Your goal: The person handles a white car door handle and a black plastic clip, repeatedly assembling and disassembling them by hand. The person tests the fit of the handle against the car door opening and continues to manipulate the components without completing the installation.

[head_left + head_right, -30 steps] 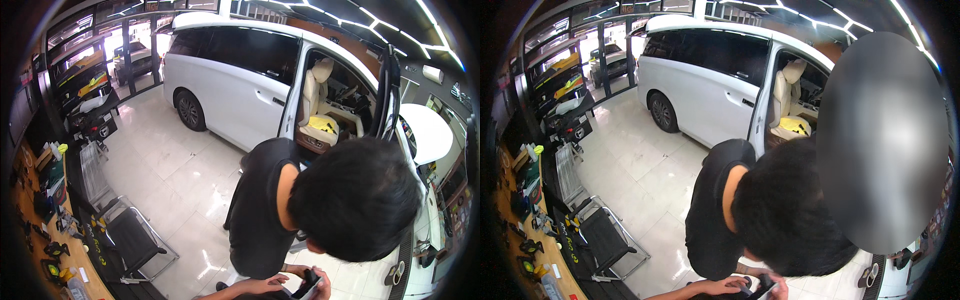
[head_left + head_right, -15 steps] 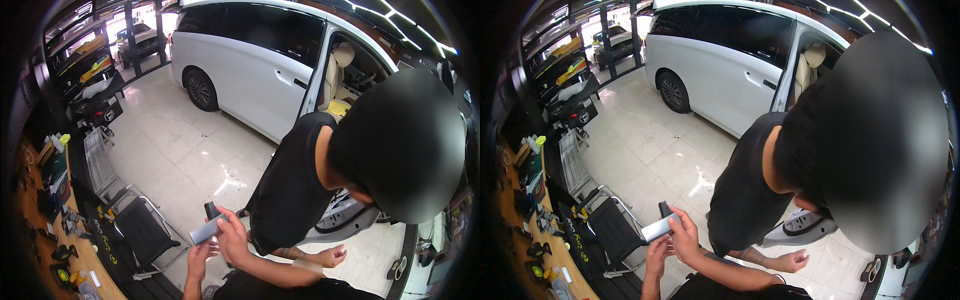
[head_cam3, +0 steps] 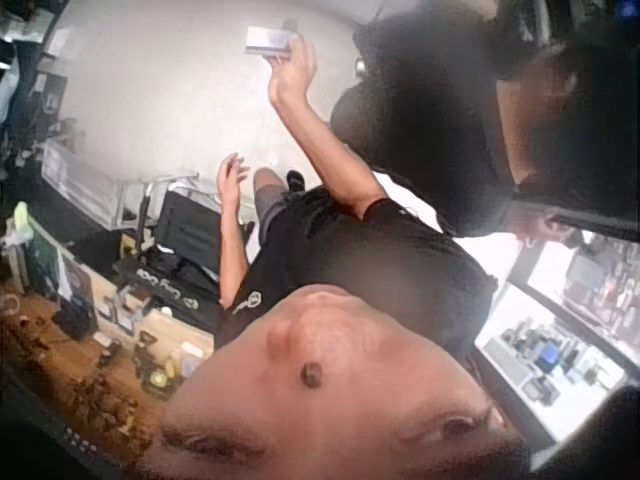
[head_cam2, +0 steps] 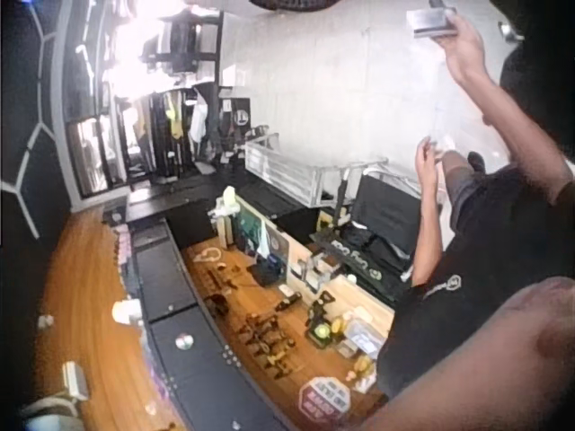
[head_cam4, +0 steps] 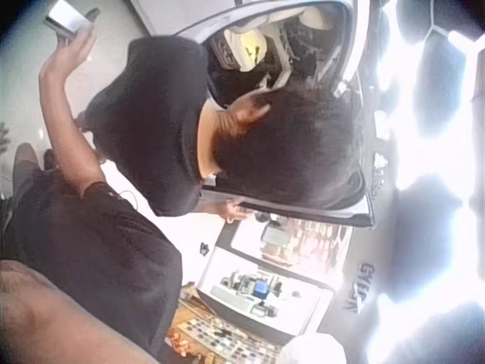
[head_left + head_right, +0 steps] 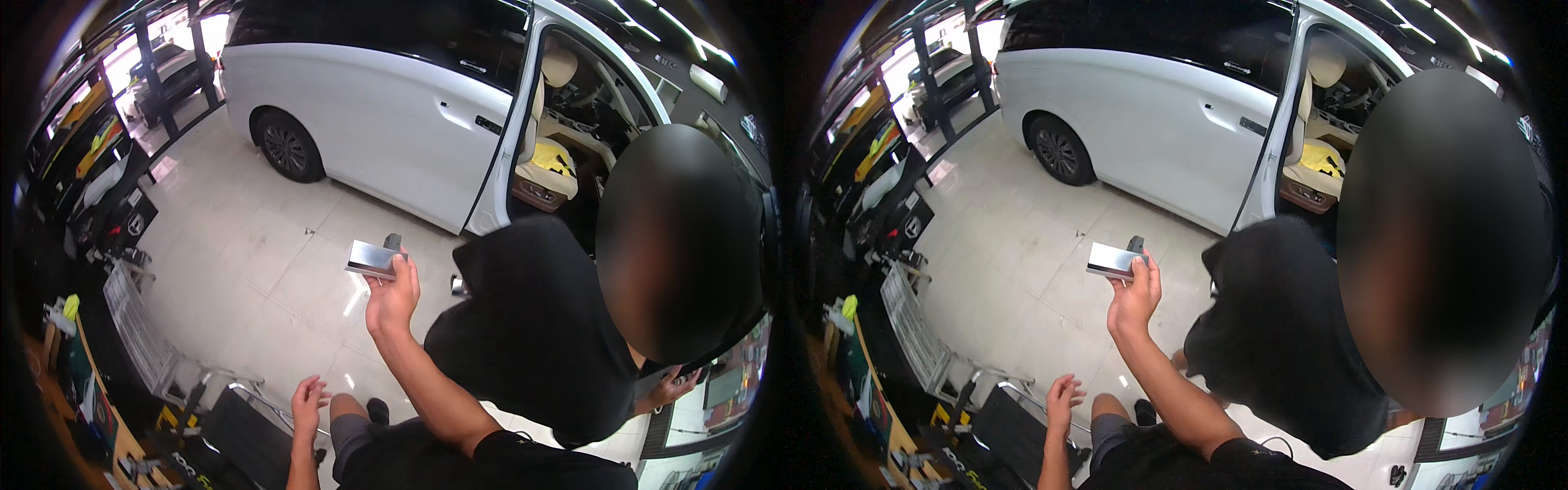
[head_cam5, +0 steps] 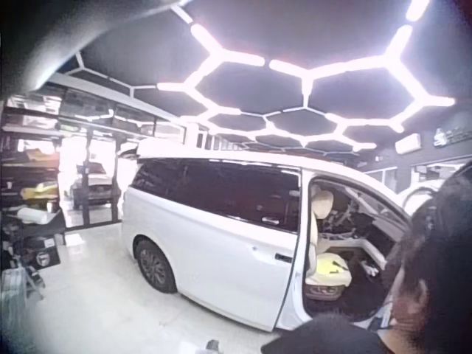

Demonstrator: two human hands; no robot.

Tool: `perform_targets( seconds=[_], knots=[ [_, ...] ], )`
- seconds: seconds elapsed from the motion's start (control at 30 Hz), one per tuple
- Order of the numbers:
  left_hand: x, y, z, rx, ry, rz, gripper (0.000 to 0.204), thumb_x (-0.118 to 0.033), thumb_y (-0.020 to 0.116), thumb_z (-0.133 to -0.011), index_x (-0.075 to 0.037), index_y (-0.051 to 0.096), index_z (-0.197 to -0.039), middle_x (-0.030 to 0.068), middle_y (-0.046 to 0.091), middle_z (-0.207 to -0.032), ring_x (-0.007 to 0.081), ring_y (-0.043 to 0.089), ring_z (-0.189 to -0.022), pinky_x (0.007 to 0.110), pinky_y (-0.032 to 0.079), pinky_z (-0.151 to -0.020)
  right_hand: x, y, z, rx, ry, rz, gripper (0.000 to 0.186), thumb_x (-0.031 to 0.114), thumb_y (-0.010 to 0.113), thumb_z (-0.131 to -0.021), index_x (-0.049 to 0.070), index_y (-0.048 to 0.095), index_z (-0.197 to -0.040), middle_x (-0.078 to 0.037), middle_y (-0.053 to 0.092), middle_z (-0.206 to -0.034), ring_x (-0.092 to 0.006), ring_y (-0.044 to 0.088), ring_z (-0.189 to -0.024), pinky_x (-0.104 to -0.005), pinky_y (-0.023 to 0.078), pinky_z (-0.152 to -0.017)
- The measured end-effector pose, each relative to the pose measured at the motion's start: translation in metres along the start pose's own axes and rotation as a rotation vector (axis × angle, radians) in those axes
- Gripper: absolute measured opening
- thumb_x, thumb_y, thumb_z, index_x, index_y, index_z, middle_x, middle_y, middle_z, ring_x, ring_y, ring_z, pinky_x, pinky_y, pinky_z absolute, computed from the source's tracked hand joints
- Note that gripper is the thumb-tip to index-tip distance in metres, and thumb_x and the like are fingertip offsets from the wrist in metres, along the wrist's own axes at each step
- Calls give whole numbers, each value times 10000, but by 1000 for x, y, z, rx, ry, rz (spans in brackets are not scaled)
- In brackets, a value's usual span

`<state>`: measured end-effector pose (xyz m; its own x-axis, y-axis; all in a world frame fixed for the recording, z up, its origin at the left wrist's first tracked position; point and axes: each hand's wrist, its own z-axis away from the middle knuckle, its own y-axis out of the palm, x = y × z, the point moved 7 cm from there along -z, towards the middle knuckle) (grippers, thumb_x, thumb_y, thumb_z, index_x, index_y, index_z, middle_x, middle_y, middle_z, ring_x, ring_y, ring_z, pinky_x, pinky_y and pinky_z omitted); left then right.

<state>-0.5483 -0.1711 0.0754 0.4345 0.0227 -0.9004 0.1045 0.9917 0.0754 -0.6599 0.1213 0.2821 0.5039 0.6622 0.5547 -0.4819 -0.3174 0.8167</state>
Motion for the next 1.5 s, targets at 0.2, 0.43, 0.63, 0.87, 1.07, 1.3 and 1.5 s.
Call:
perform_targets(
  seconds=[0.2, 0.43, 0.63, 0.87, 1.07, 1.3, 1.5],
  knots=[
    [166, -197, -98, -239, -333, -560, 285, -237, 625, -1048, 27, 728, -1079, 144, 720, -948, 293, 728, -780, 368, 595, -667, -42, 86, -124, -26, -72, -65, 447, 222, 591, -1098, 30, 496, -1491, -120, 605, -1315, -234, 630, -1168, -427, 568, -938],
    [129, -209, -185, 71, -718, -820, 253, -204, 617, -1028, -16, 714, -1167, 139, 711, -979, 283, 715, -706, 374, 561, -562, -56, 21, -303, -222, -264, 92, 415, 220, 597, -1084, 81, 532, -1470, -84, 682, -1168, -203, 681, -990, -385, 569, -816],
    [0, -231, -426, -23, -567, -592, 277, -175, 611, -1011, -53, 702, -1243, 135, 704, -1005, 275, 705, -642, 379, 531, -471, -5, 5, -405, -326, -434, 97, 443, 221, 600, -1075, 61, 523, -1480, -91, 637, -1237, -218, 633, -1113, -405, 554, -919],
    [-224, -146, -708, -80, -76, -556, 379, -64, 553, -1027, -89, 618, -1400, 52, 654, -993, 155, 656, -720, 283, 493, -542, 44, -18, -542, -370, -545, 36, 413, 220, 596, -1092, 30, 535, -1454, -94, 623, -1254, -210, 639, -1134, -393, 573, -924],
    [-246, 2, -781, -15, -115, -622, 381, -98, 547, -1035, -90, 623, -1409, 38, 673, -1016, 151, 673, -726, 302, 517, -549, 93, -52, -711, -388, -567, -37, 397, 227, 617, -1084, 24, 557, -1420, -87, 626, -1232, -199, 636, -1099, -378, 563, -918],
    [-216, 184, -764, 406, -184, -1057, 447, -208, 734, -960, -64, 690, -1381, 185, 753, -1224, 238, 766, -862, 370, 604, -836, 134, -83, -855, -429, -555, 59, 345, 210, 610, -1093, 39, 572, -1390, -65, 653, -1192, -172, 642, -1054, -363, 568, -871],
    [-246, 292, -786, 480, -194, -1052, 459, -224, 734, -968, -84, 681, -1402, 173, 748, -1267, 239, 752, -959, 373, 585, -887, 147, -88, -907, -478, -539, 127, 337, 211, 630, -1081, 25, 600, -1360, -69, 667, -1168, -158, 652, -1009, -345, 544, -810]
  ],
)
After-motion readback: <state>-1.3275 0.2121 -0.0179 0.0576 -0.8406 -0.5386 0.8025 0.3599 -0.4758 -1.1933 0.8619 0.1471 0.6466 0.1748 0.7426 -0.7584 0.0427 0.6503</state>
